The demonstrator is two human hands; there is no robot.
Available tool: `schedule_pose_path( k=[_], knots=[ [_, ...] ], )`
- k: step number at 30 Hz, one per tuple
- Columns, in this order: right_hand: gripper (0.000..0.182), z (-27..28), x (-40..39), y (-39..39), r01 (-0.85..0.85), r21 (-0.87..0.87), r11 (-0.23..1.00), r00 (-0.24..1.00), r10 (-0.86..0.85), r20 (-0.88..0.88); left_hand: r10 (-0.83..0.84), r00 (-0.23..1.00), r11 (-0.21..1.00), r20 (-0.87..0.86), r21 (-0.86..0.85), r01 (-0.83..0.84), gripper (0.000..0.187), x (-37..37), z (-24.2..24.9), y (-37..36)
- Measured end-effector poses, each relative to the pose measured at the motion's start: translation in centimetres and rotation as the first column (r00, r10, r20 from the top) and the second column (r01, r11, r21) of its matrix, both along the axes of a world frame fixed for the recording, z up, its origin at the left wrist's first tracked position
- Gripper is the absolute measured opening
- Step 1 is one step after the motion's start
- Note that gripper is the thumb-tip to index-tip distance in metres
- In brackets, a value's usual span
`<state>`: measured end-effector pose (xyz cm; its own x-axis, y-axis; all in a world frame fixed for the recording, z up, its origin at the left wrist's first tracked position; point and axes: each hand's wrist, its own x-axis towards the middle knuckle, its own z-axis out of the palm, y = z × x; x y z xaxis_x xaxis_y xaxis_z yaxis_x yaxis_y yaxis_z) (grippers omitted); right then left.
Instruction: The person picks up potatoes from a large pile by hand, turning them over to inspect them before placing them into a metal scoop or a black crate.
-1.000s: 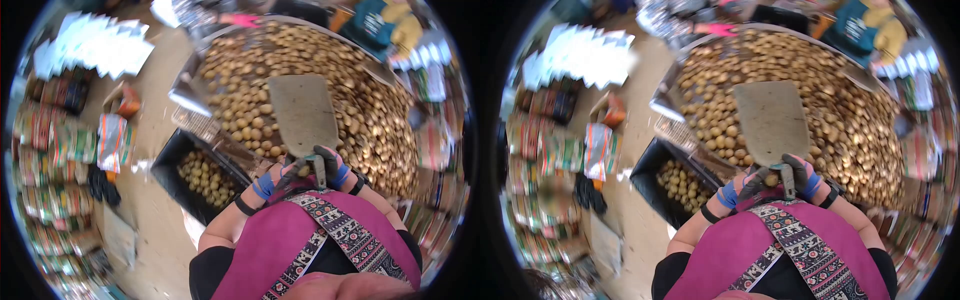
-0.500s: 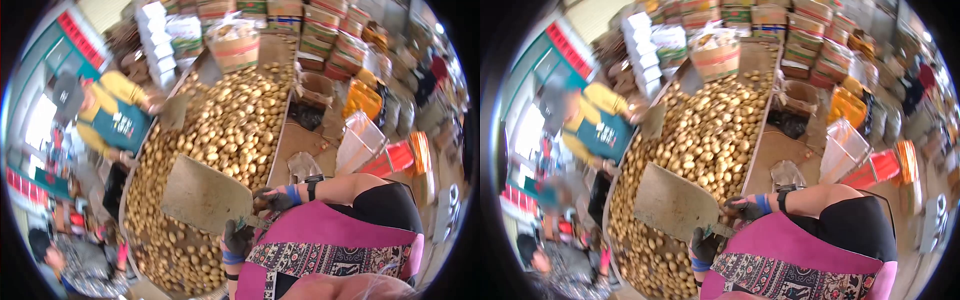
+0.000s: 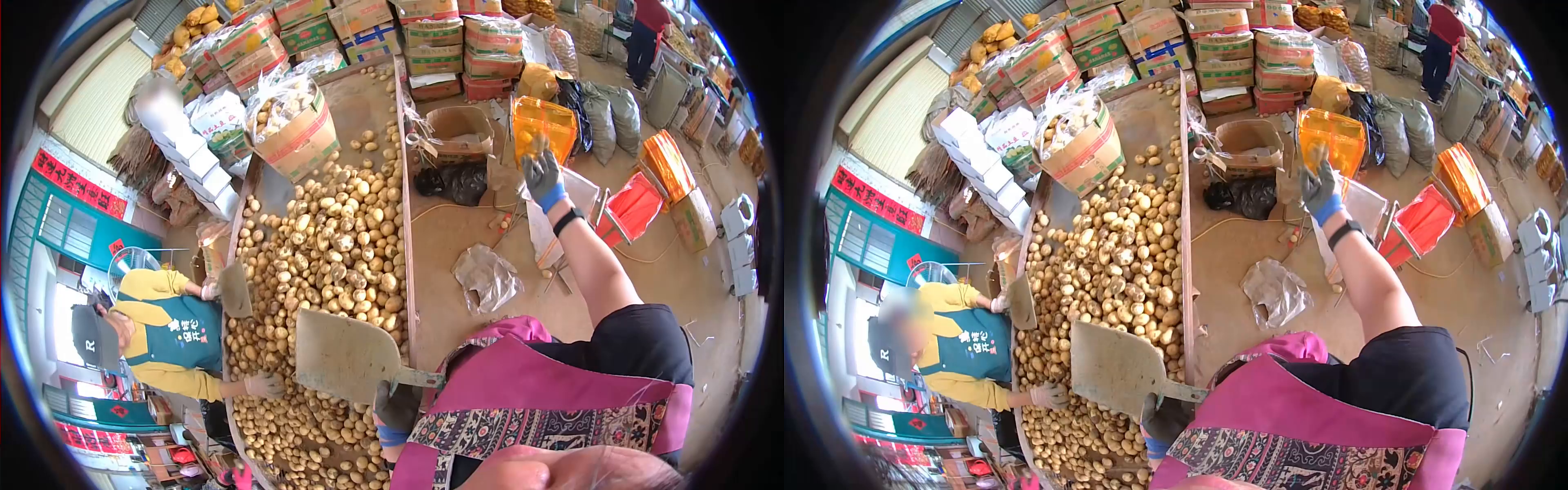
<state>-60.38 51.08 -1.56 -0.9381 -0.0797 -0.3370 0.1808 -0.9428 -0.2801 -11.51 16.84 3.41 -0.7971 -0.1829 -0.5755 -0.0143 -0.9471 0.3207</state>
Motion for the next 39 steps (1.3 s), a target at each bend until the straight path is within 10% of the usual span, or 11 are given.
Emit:
schedule_pose_path(
  k=[4, 6, 8, 14, 17, 18, 21, 23, 25, 34, 39],
  knots=[
    [0.023, -0.9, -2.0, -2.4, -0.139, 0.14, 0.98, 0.979, 0.157, -0.126, 0.082, 0.993, 0.996, -0.083, -0.015, -0.084, 0.044, -3.7, 2.4, 2.8],
    [0.029, -2.6, 1.5, -5.1, -0.523, 0.142, 0.84, 0.808, 0.542, -0.231, -0.046, 0.998, 0.883, 0.046, -0.465, 0.062, 0.035, -3.9, 2.5, 3.6],
    [0.041, -2.9, 7.1, -9.7, -0.79, 0.065, 0.61, 0.608, 0.792, -0.056, 0.013, 0.989, 0.99, 0.149, -0.141, 0.009, 0.028, -5.3, 5.0, 3.3],
    [0.062, -2.9, 23.4, -16.8, -0.89, 0.456, 0.004, -0.058, 0.991, -0.122, -0.224, 0.975, 0.912, -0.01, -0.355, 0.206, 0.037, -5.7, -2.5, 4.6],
    [0.037, 2.0, 25.2, -19.0, -0.994, 0.099, -0.05, -0.043, 0.997, 0.066, -0.302, 0.952, -0.06, 0.056, -0.997, 0.04, 0.042, -5.9, 0.0, 4.2],
    [0.037, 0.5, 24.8, -19.0, -0.99, 0.119, -0.075, -0.068, 0.996, 0.06, -0.276, 0.96, -0.067, 0.04, -0.998, 0.022, 0.042, -4.6, 1.0, 3.9],
    [0.024, -7.2, 22.5, -17.5, -0.892, 0.442, -0.095, -0.057, 0.994, 0.098, -0.348, 0.927, 0.647, 0.141, -0.68, 0.346, 0.049, 3.1, -2.3, 1.3],
    [0.027, -11.2, 20.3, -16.0, -0.83, 0.557, -0.011, 0.054, 0.993, 0.101, -0.054, 0.803, 0.305, 0.594, -0.756, 0.579, 0.058, 8.4, 0.3, -1.0],
    [0.029, -9.6, 20.9, -16.5, -0.78, 0.625, 0.018, 0.107, 0.989, 0.104, 0.19, 0.506, 0.378, 0.842, -0.538, 0.753, 0.062, 13.9, -2.2, -3.0],
    [0.015, 0.2, 31.4, -21.5, -0.912, 0.409, -0.033, 0.106, 0.944, 0.312, 0.168, 0.247, -0.145, 0.954, -0.224, 0.964, 0.07, 19.2, -7.2, -9.0],
    [0.02, 1.5, 33.3, -22.0, -0.777, 0.627, -0.048, 0.209, 0.92, 0.33, 0.339, 0.05, -0.005, 0.939, -0.051, 0.999, 0.06, 27.0, -11.0, -15.8]
  ],
)
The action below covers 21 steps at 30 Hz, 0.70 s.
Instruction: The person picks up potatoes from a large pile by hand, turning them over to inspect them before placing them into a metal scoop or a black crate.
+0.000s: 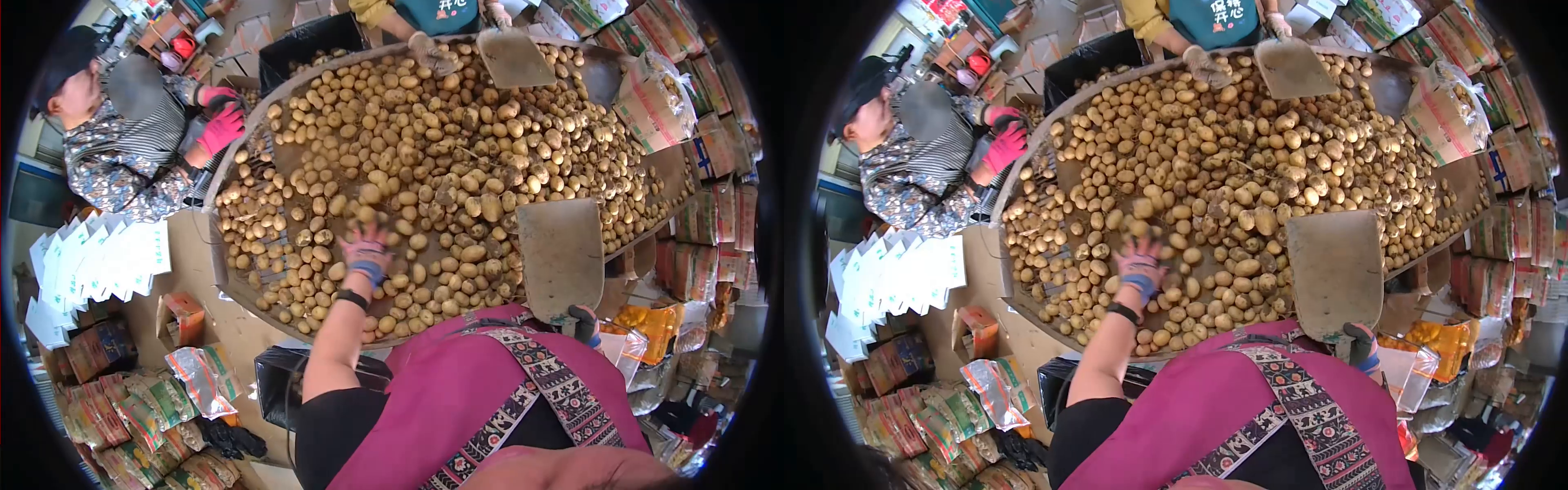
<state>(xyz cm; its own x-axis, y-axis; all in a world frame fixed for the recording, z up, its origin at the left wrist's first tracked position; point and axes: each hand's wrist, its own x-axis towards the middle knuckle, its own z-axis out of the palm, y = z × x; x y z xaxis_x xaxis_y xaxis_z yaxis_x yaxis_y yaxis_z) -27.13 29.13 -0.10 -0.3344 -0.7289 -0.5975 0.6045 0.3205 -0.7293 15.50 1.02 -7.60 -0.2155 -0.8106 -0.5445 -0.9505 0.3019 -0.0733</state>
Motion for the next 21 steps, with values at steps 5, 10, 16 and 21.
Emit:
schedule_pose_path(
  k=[5, 10, 16, 21],
  knots=[
    [0.02, 3.6, 3.4, -0.8, 0.081, 0.102, 0.992, 0.996, -0.084, 0.024, 0.383, 0.922, 0.919, 0.06, -0.126, -0.374, 0.057, 11.1, -2.3, -7.6],
    [0.019, 4.8, 5.5, -3.5, 0.145, 0.141, 0.979, 0.984, -0.157, 0.078, 0.561, 0.826, 0.822, 0.049, -0.147, -0.55, 0.073, 7.7, -0.1, -12.0],
    [0.02, 3.3, 6.5, -3.2, 0.186, 0.173, 0.967, 0.977, -0.201, 0.07, 0.462, 0.874, 0.87, -0.146, -0.117, -0.48, 0.083, 6.2, -1.4, -13.4],
    [0.02, 1.9, 6.3, -2.7, 0.2, 0.145, 0.969, 0.978, -0.206, 0.027, 0.554, 0.83, 0.815, -0.064, -0.162, -0.556, 0.074, 18.0, -5.7, -17.7]
  ],
)
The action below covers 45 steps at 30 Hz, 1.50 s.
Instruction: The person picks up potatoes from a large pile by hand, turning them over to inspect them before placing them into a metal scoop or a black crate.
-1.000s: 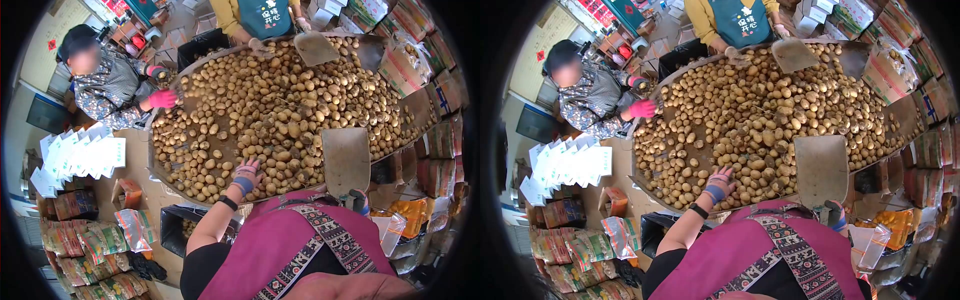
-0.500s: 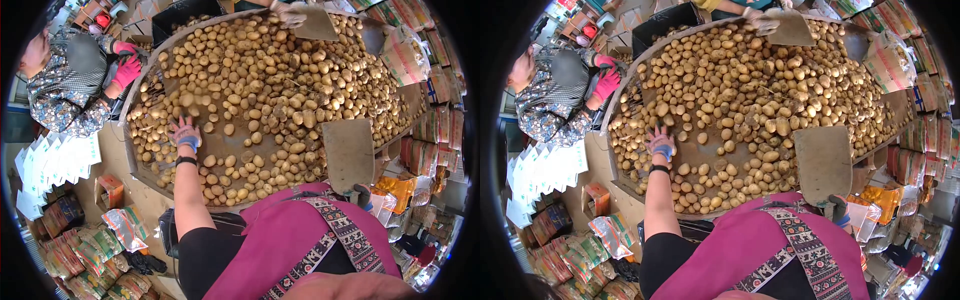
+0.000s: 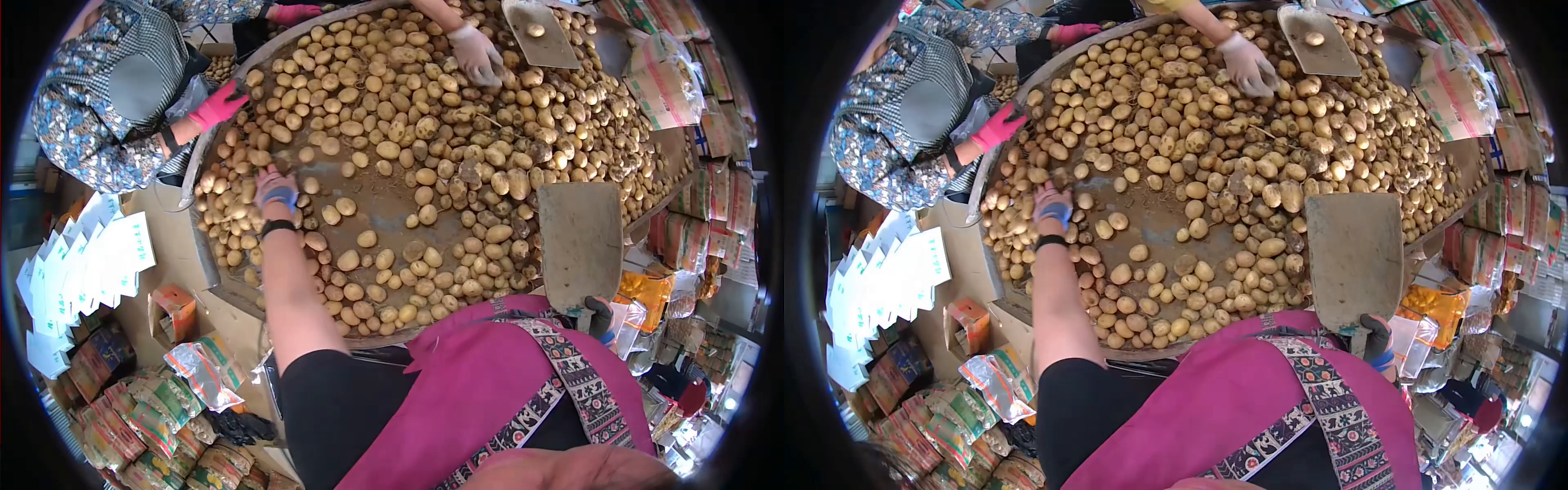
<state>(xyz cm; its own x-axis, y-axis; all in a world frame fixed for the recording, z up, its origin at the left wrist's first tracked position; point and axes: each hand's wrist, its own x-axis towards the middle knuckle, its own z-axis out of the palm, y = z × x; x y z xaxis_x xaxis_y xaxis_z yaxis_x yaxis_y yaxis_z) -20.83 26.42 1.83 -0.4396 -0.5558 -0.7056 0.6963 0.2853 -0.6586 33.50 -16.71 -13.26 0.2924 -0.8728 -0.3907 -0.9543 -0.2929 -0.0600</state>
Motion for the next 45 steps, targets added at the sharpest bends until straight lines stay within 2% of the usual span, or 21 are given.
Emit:
schedule_pose_path(
  k=[3, 6, 9, 10, 11, 14, 16, 20, 23, 25, 27, 28, 29, 30, 32, 34, 37, 39, 41, 43, 45],
  knots=[
    [0.021, -0.3, 0.0, 0.1, -0.002, 0.006, 1.0, 1.0, 0.002, -0.002, -0.008, 0.993, 0.999, -0.121, 0.053, 0.014, 0.068, 1.6, 2.3, 1.6],
    [0.022, -0.4, 0.0, 0.2, -0.015, 0.017, 1.0, 1.0, 0.014, 0.025, -0.371, 0.918, 0.928, -0.139, -0.083, 0.363, 0.069, -1.6, 8.0, 8.4],
    [0.023, -0.3, 0.0, 0.3, -0.033, 0.007, 0.999, 0.998, 0.032, 0.05, -0.564, 0.749, 0.82, -0.346, -0.128, 0.558, 0.064, -4.3, 7.2, 17.5],
    [0.023, -0.3, 0.0, 0.4, -0.041, -0.007, 0.999, 0.997, 0.041, 0.057, -0.584, 0.78, 0.767, -0.224, 0.161, 0.621, 0.067, -6.1, 9.0, 20.5],
    [0.023, -0.2, 0.0, 0.4, -0.05, -0.022, 0.999, 0.997, 0.051, 0.063, -0.564, 0.797, 0.753, -0.216, 0.26, 0.604, 0.075, -6.3, 7.7, 23.4],
    [0.02, 0.8, 0.6, -0.7, -0.111, -0.034, 0.993, 0.992, 0.113, 0.056, -0.644, 0.751, 0.692, -0.141, 0.311, 0.652, 0.082, -4.8, 6.6, 24.8],
    [0.018, 0.8, 0.5, -0.2, -0.16, -0.017, 0.987, 0.986, 0.161, 0.039, -0.53, 0.837, 0.822, -0.138, 0.162, 0.547, 0.085, -2.6, 5.3, 23.5],
    [0.021, 0.8, 0.5, -0.8, -0.171, -0.061, 0.983, 0.983, 0.174, 0.054, -0.425, 0.904, 0.901, -0.033, 0.081, 0.427, 0.085, -0.2, 4.5, 21.4],
    [0.023, 1.9, 1.7, -1.0, -0.136, -0.066, 0.989, 0.984, 0.142, 0.111, -0.36, 0.93, 0.922, -0.068, 0.13, 0.366, 0.085, -0.2, 6.0, 21.7],
    [0.025, 0.7, 1.3, -0.3, -0.11, -0.072, 0.991, 0.979, 0.121, 0.161, -0.447, 0.895, 0.881, 0.008, 0.18, 0.438, 0.085, -0.3, 7.7, 22.1],
    [0.045, -1.4, -0.7, 1.6, -0.326, -0.026, 0.945, 0.945, 0.326, -0.002, -0.262, 0.883, 0.929, -0.39, 0.147, 0.341, 0.081, 0.4, 8.6, 21.7],
    [0.045, -1.8, -1.2, 2.5, -0.323, -0.021, 0.946, 0.947, 0.323, -0.003, 0.104, 0.756, 0.986, -0.646, 0.164, 0.005, 0.077, 3.7, 4.7, 21.6],
    [0.043, -1.7, -1.2, 2.9, -0.659, -0.085, 0.748, 0.634, 0.491, -0.597, 0.106, 0.756, 0.985, -0.646, 0.17, 0.007, 0.077, 6.4, 4.5, 20.8],
    [0.041, -1.6, -1.2, 3.2, -0.879, 0.098, 0.467, 0.062, 0.316, -0.947, 0.081, 0.852, 0.996, -0.518, 0.077, -0.047, 0.075, 8.9, 4.4, 19.7],
    [0.038, -1.3, -1.0, 2.9, -0.857, 0.081, 0.509, 0.155, 0.404, -0.901, 0.074, 0.925, 0.996, -0.373, -0.027, -0.09, 0.074, 10.0, 3.7, 19.1],
    [0.034, -1.0, -0.7, 2.1, -0.798, 0.064, 0.599, 0.345, 0.542, -0.766, -0.072, 0.997, 0.996, -0.028, 0.058, 0.073, 0.073, 9.0, 3.0, 19.3],
    [0.027, -0.4, 0.1, 1.0, -0.687, 0.087, 0.721, 0.61, 0.638, -0.47, -0.136, 0.99, 0.982, 0.035, 0.134, 0.13, 0.073, 7.2, 3.7, 19.1],
    [0.023, -0.2, 0.9, 0.5, -0.603, 0.133, 0.786, 0.752, 0.617, -0.234, -0.062, 0.998, 0.984, -0.019, 0.165, 0.064, 0.073, 6.2, 5.5, 18.9],
    [0.022, 0.0, 1.7, -0.1, -0.543, 0.12, 0.831, 0.807, 0.556, -0.198, 0.006, 0.997, 0.994, -0.073, 0.111, 0.002, 0.072, 5.9, 5.7, 19.0],
    [0.022, 0.6, 2.5, -0.5, -0.473, 0.119, 0.873, 0.859, 0.487, -0.16, -0.071, 0.997, 0.997, -0.036, 0.026, 0.072, 0.067, 5.3, 5.5, 19.4],
    [0.022, 1.4, 2.9, -1.0, -0.408, 0.106, 0.907, 0.91, 0.414, -0.038, -0.071, 0.909, 0.977, -0.412, -0.213, -0.02, 0.063, 2.1, 8.6, 19.7]
  ],
)
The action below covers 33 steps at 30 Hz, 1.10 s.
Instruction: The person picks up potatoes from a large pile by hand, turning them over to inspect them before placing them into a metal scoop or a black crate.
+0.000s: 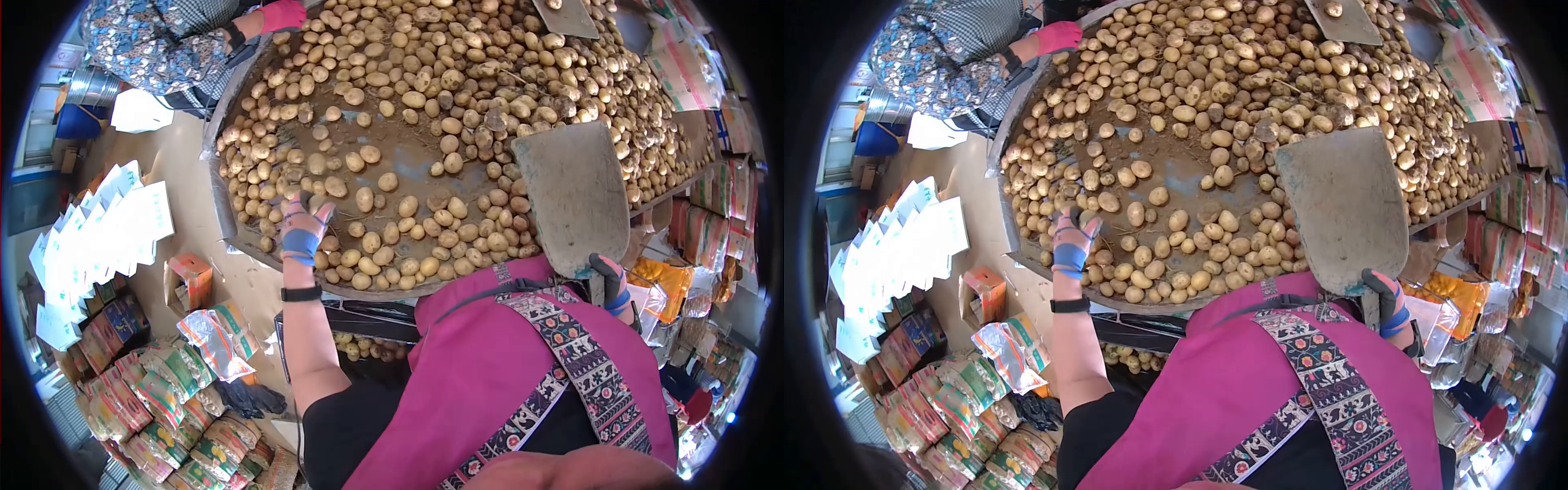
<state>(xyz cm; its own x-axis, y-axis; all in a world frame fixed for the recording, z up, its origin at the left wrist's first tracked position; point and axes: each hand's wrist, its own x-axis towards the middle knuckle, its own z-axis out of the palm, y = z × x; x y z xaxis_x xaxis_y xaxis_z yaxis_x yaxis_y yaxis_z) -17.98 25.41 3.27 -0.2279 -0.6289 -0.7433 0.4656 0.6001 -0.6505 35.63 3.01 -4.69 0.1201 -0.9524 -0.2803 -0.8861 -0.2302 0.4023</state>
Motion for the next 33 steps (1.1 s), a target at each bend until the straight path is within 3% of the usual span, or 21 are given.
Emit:
schedule_pose_path(
  k=[1, 4, 5, 6, 7, 8, 9, 10, 11, 12, 13, 15, 16, 19, 20, 22, 24, 26, 30, 31, 33],
  knots=[
    [0.022, -0.7, -0.5, 0.4, 0.005, 0.006, 1.0, 1.0, -0.005, -0.005, 0.099, 0.784, 0.993, -0.613, 0.115, -0.035, 0.06, -1.1, 0.5, 0.0],
    [0.021, -2.5, -2.1, 0.8, 0.063, -0.005, 0.998, 0.998, -0.062, 0.018, 0.031, 0.428, 0.962, -0.903, 0.143, 0.232, 0.057, -9.1, 7.2, 1.9],
    [0.022, -2.2, -2.0, 0.8, -0.233, -0.137, 0.963, 0.939, 0.185, -0.291, -0.123, 0.196, 0.96, -0.973, -0.068, 0.27, 0.052, -11.7, 7.2, 2.6],
    [0.023, -1.7, -1.9, 0.6, -0.529, -0.166, 0.832, 0.728, 0.344, -0.593, -0.129, 0.193, 0.961, -0.973, -0.075, 0.267, 0.052, -12.1, 7.1, 2.1],
    [0.023, -1.1, -1.6, 0.2, -0.532, -0.172, 0.829, 0.725, 0.341, -0.598, -0.184, 0.307, 0.94, -0.934, -0.075, 0.333, 0.052, -12.7, 7.1, 1.2],
    [0.02, -0.1, -0.9, -0.4, -0.478, -0.159, 0.864, 0.758, 0.314, -0.572, -0.243, 0.414, 0.915, -0.877, -0.066, 0.397, 0.051, -13.3, 7.1, 0.4],
    [0.017, 0.3, -0.9, -0.9, -0.422, -0.148, 0.894, 0.79, 0.283, -0.544, -0.225, 0.618, 0.952, -0.753, -0.033, 0.306, 0.048, -13.1, 8.1, -0.4],
    [0.017, 0.2, -1.5, -1.1, -0.422, -0.163, 0.892, 0.793, 0.276, -0.543, -0.321, 0.855, 0.945, -0.407, -0.079, 0.317, 0.052, -11.4, 4.4, -1.3],
    [0.015, -0.1, -2.5, -1.2, -0.119, -0.171, 0.978, 0.958, 0.068, -0.28, -0.302, 0.943, 0.953, -0.136, -0.01, 0.304, 0.054, -11.2, 3.3, -0.6],
    [0.014, -0.5, -3.5, -1.2, 0.183, -0.088, 0.979, 0.983, -0.184, -0.002, -0.275, 0.95, 0.961, 0.148, 0.052, 0.27, 0.055, -11.2, 2.8, 0.1],
    [0.014, -1.1, -4.5, -0.9, 0.179, -0.159, 0.971, 0.981, -0.187, -0.042, -0.281, 0.947, 0.96, 0.159, 0.044, 0.277, 0.055, -11.9, 2.1, 0.9],
    [0.013, -0.9, -5.9, -0.8, 0.218, -0.151, 0.964, 0.973, -0.227, -0.039, -0.463, 0.886, 0.851, -0.021, -0.29, 0.437, 0.061, -15.7, 0.8, 3.7],
    [0.012, -1.0, -6.7, -1.0, 0.242, -0.147, 0.959, 0.967, -0.251, -0.045, -0.538, 0.814, 0.841, -0.218, -0.207, 0.5, 0.065, -18.4, 1.5, 4.7],
    [0.009, -1.9, -8.1, -1.2, 0.319, -0.159, 0.934, 0.947, -0.319, 0.027, -0.794, 0.603, 0.583, -0.084, 0.178, 0.793, 0.08, -25.5, 0.7, 9.9],
    [0.009, -1.6, -8.1, -1.3, 0.334, -0.165, 0.928, 0.943, -0.332, 0.039, -0.824, 0.564, 0.543, -0.05, 0.212, 0.813, 0.081, -26.1, -2.5, 11.4],
    [0.01, -1.3, -8.3, -1.3, 0.374, -0.17, 0.912, 0.928, -0.365, 0.079, -0.826, 0.563, 0.564, 0.036, 0.063, 0.823, 0.074, -24.4, -4.3, 11.7],
    [0.011, -2.6, -9.5, -0.4, 0.385, -0.19, 0.903, 0.921, -0.364, 0.136, -0.673, 0.74, 0.733, 0.005, 0.141, 0.666, 0.067, -23.0, -4.0, 10.6],
    [0.012, -3.6, -10.5, 0.6, 0.417, -0.196, 0.888, 0.906, -0.389, 0.166, -0.539, 0.814, 0.842, 0.217, 0.13, 0.524, 0.069, -19.3, -5.7, 9.0],
    [0.024, -5.0, -12.9, 2.6, 0.461, -0.29, 0.839, 0.882, -0.397, 0.254, -0.431, 0.772, 0.893, 0.468, 0.346, 0.289, 0.069, -17.7, -1.4, 5.2],
    [0.023, -4.7, -13.2, 3.1, 0.49, -0.289, 0.822, 0.868, -0.431, 0.245, -0.433, 0.734, 0.894, 0.523, 0.356, 0.273, 0.07, -19.5, 0.0, 4.6],
    [0.024, -4.1, -14.4, 3.9, 0.492, -0.316, 0.811, 0.867, -0.425, 0.261, -0.532, 0.769, 0.84, 0.354, 0.107, 0.532, 0.065, -24.0, 0.9, 3.8]
  ],
)
